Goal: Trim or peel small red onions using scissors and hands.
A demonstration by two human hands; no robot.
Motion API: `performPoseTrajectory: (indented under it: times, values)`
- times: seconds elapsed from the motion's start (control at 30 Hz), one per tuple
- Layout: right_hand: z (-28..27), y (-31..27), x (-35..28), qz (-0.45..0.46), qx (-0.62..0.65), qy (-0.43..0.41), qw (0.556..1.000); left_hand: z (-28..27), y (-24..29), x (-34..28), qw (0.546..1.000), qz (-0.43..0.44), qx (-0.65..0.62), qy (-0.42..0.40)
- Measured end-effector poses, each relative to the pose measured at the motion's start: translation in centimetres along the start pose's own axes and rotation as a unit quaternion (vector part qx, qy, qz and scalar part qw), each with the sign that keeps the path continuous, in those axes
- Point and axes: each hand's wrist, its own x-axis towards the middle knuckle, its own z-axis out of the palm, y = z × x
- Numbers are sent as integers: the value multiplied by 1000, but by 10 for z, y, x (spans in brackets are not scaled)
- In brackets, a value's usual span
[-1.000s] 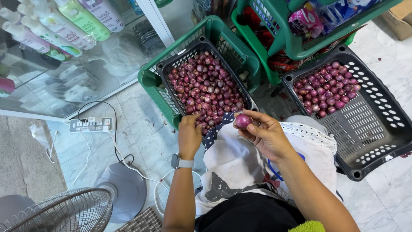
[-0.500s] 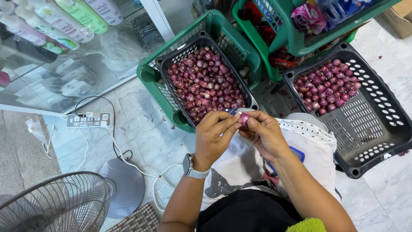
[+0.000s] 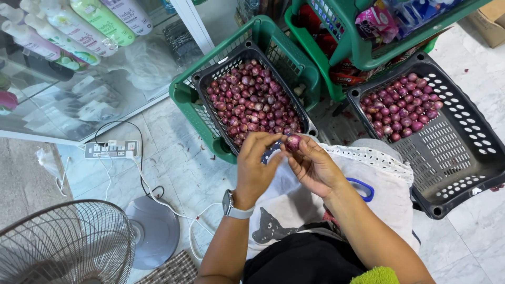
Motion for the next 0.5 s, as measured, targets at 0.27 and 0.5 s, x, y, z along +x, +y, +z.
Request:
performPoseTrajectory:
  times: [0.27, 0.5]
  values:
    - [-25, 8, 4, -15, -54, -21, 998, 1, 7, -3, 999, 20, -44, -19]
    - [-15, 1, 8, -11, -164, 64, 984, -6, 1, 1, 997, 36, -49, -51]
